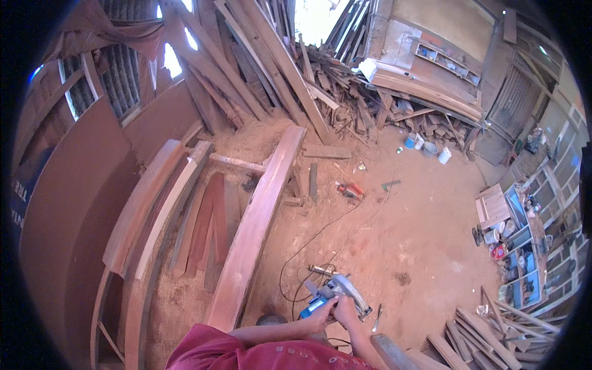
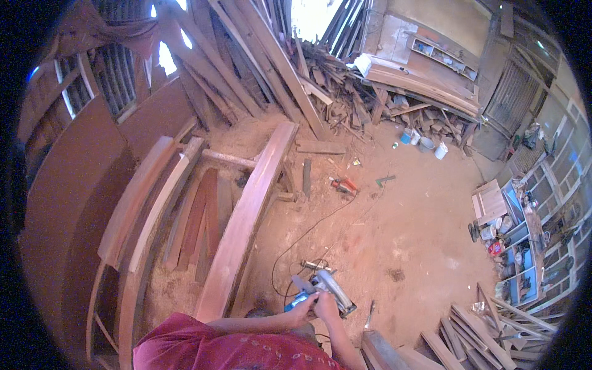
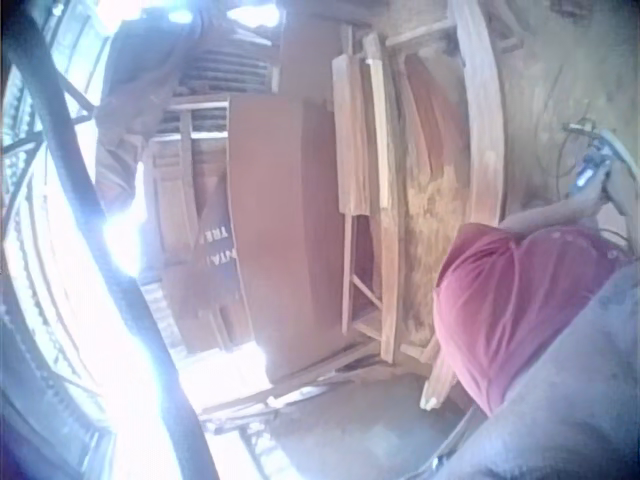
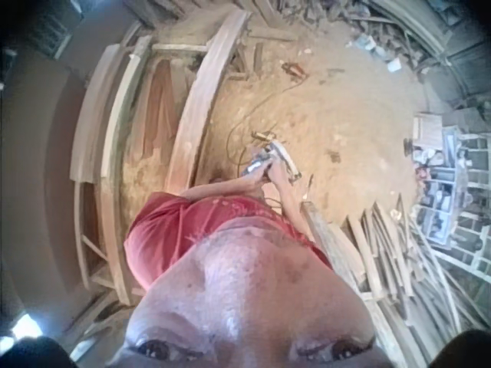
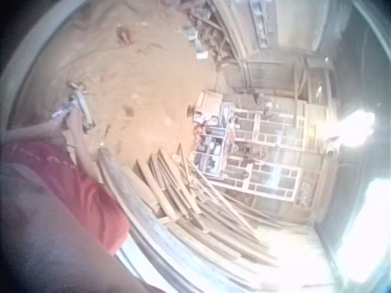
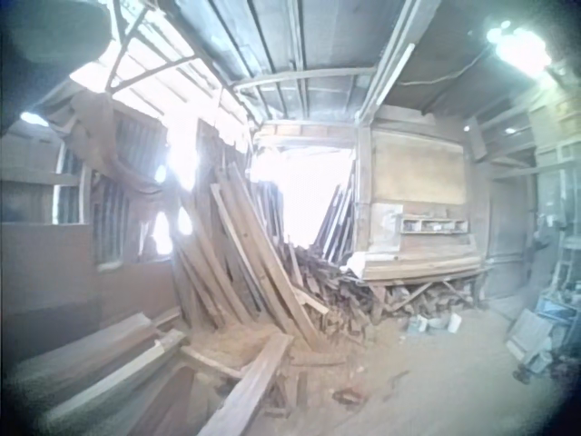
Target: The person places a wooden plank on a stack of timber and cuts through it using a circular saw.
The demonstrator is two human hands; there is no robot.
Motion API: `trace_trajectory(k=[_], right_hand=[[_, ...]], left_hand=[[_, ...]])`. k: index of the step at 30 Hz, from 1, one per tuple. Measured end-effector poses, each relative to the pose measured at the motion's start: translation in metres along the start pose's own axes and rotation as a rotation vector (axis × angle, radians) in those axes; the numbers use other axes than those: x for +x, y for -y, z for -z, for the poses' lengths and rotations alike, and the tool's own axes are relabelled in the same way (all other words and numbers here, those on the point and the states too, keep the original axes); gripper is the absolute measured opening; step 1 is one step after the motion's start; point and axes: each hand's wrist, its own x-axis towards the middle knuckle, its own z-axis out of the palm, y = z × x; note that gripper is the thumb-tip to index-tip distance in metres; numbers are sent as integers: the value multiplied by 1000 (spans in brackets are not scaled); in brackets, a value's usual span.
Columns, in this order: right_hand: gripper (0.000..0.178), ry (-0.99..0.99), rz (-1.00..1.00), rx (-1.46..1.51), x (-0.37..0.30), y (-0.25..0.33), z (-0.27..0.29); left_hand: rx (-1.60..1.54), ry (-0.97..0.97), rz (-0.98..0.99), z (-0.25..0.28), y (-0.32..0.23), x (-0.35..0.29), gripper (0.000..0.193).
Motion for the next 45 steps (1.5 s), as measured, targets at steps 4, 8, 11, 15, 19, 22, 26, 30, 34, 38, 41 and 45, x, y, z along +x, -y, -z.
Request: trace_trajectory(k=[4, 8, 11, 15, 19, 22, 26, 30, 34, 38, 41, 45], right_hand=[[32, 27, 121, -42, 36, 45, 5], [36, -11, 167, 9, 33, 101, 47], [35, -15, 25, 115, 39, 71, 50], [55, 217, -776, 998, 51, 19, 30], [68, 266, -819, 1703, 62, 32, -4], [60, 184, -740, 1964, 81, 54, -16], [47, 76, -723, 2101, 102, 87, -11], [40, 275, -601, 2347, 111, 108, -10], [38, 279, -680, 2509, 132, 122, -10], [48, 335, -713, 2468, 126, 109, -22], [50, 398, -731, 2482, 122, 102, -28], [46, 301, -757, 1840, 116, 76, -25]], left_hand=[[-217, -63, -76, 15, -49, 3, 45], [-404, 21, -109, 8, -106, 0, 42], [-444, 3, -133, 40, -126, 25, 32], [-480, 16, -242, 65, -146, 42, 20], [-671, -4, -203, 71, -168, 25, 11], [-665, 216, -266, 84, -185, 23, 10], [-615, 249, -263, 81, -206, 18, 11], [-667, 103, -239, 71, -225, 6, 10], [-645, 199, -264, 83, -230, 22, 14], [-609, 278, -271, 98, -220, 26, 11], [-570, 287, -285, 104, -216, 26, 11], [-522, 169, -237, 86, -220, 14, 9]])
